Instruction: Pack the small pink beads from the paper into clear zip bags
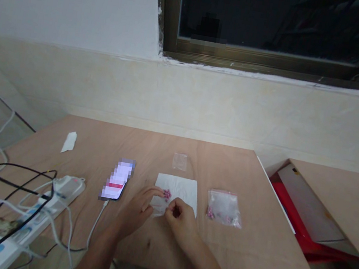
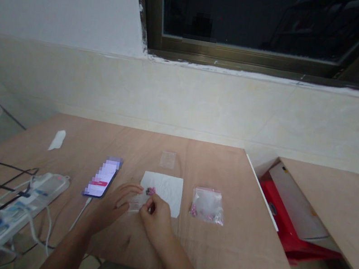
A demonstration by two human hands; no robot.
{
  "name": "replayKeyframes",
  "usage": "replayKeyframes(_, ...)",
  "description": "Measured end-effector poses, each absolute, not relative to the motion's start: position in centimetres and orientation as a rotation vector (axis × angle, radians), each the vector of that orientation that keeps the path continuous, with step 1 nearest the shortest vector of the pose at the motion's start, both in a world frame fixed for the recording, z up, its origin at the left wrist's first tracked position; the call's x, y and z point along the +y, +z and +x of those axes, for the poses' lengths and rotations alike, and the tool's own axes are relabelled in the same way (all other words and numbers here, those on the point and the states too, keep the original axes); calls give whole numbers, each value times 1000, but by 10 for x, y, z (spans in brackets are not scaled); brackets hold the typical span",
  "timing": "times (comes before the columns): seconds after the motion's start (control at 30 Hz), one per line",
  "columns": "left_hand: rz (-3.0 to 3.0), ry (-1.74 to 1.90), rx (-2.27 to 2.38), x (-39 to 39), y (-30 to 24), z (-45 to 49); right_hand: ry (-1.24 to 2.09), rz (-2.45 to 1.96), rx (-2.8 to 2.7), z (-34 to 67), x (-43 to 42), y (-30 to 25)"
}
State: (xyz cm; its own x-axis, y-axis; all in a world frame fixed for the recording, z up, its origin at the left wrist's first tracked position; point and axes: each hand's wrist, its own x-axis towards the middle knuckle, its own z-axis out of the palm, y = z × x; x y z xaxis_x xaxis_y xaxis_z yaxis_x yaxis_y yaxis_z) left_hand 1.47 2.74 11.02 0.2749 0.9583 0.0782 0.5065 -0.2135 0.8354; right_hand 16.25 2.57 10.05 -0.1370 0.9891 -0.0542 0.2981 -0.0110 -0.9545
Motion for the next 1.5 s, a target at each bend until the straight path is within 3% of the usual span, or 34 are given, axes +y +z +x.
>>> replayKeyframes(0.17,1927,605,1163,24,112,8,1197,-1370,-1406,163,32,98)
replayKeyframes(0.33,1993,598,1329,33,104,0,1386,-1249,-1359,164,48,88)
replayKeyframes(0.53,2027,635,1574,52,78,-15,895,-1561,-1585,167,69,29)
replayKeyframes(0.67,2018,583,1617,53,64,-22,785,-1658,-1782,163,74,7)
replayKeyframes(1.07,2025,542,1643,39,48,-22,763,-1671,-1798,164,81,14)
replayKeyframes(1.33,2040,568,1602,45,53,-5,1004,-1333,-1668,154,74,36)
replayKeyframes(1.5,2064,600,1596,54,52,-7,857,-1510,-1630,157,70,21)
